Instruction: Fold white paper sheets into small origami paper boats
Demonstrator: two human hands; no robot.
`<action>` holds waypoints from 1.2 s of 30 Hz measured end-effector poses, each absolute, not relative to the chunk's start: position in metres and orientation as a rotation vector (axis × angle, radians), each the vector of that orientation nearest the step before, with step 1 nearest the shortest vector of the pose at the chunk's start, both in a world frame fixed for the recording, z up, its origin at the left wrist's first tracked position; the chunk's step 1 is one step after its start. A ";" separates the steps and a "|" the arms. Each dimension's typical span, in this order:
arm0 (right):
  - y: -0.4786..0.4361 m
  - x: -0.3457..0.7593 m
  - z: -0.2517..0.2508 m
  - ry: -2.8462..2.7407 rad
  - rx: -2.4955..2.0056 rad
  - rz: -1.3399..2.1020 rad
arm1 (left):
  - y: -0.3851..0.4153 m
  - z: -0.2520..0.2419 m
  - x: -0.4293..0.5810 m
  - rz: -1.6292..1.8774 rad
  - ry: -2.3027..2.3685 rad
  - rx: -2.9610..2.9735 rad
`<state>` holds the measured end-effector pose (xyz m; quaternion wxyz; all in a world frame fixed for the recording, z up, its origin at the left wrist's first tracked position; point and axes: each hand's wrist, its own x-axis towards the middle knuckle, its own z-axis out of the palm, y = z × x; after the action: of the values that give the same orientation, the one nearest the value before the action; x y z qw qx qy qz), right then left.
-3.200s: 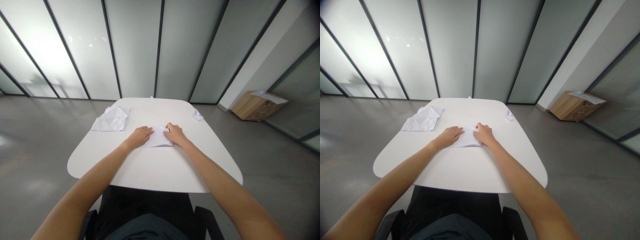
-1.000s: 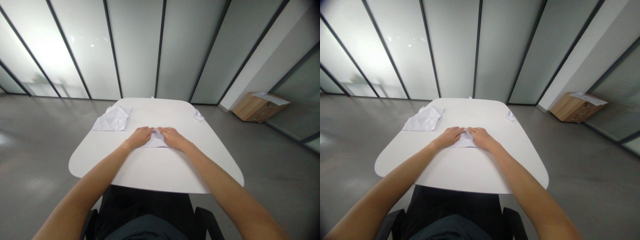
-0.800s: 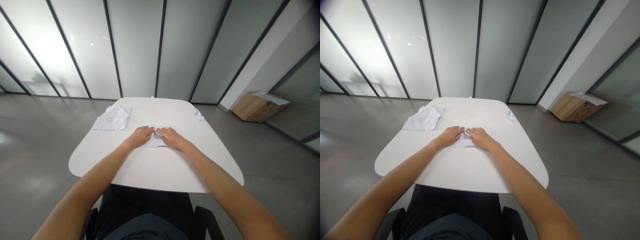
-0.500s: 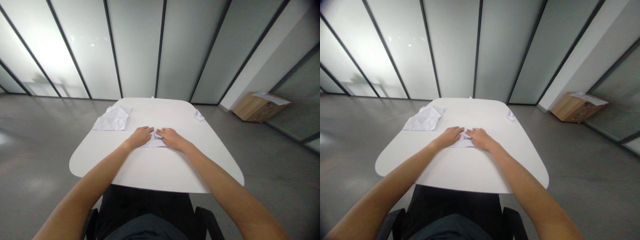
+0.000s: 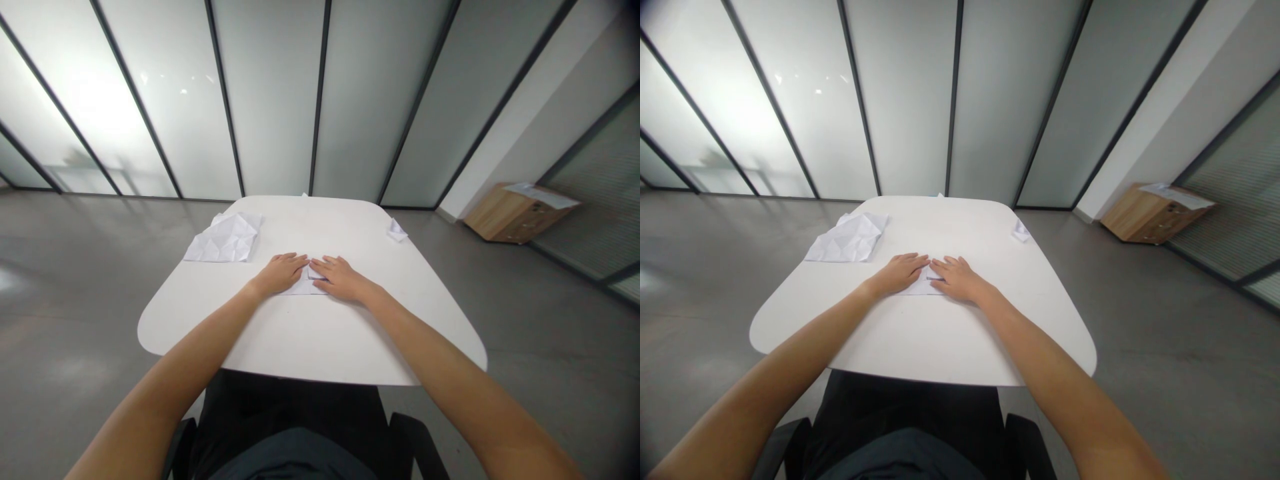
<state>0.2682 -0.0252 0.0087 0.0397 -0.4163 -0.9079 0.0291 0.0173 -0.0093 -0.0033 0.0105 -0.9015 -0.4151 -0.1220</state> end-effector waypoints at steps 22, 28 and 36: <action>-0.008 0.262 0.002 -2.676 -1.181 -0.075 | -0.012 0.000 0.021 -0.457 -1.247 -2.788; -0.009 0.263 0.004 -2.678 -1.195 -0.052 | -0.012 -0.002 0.020 -0.465 -1.261 -2.772; -0.012 0.261 0.008 -2.712 -1.239 -0.010 | -0.014 -0.002 0.019 -0.444 -1.266 -2.795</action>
<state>0.2613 -0.0119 0.0078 0.0798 -0.4142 -0.9067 -0.0035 0.0190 -0.0136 -0.0024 0.0209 -0.9013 -0.4083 -0.1432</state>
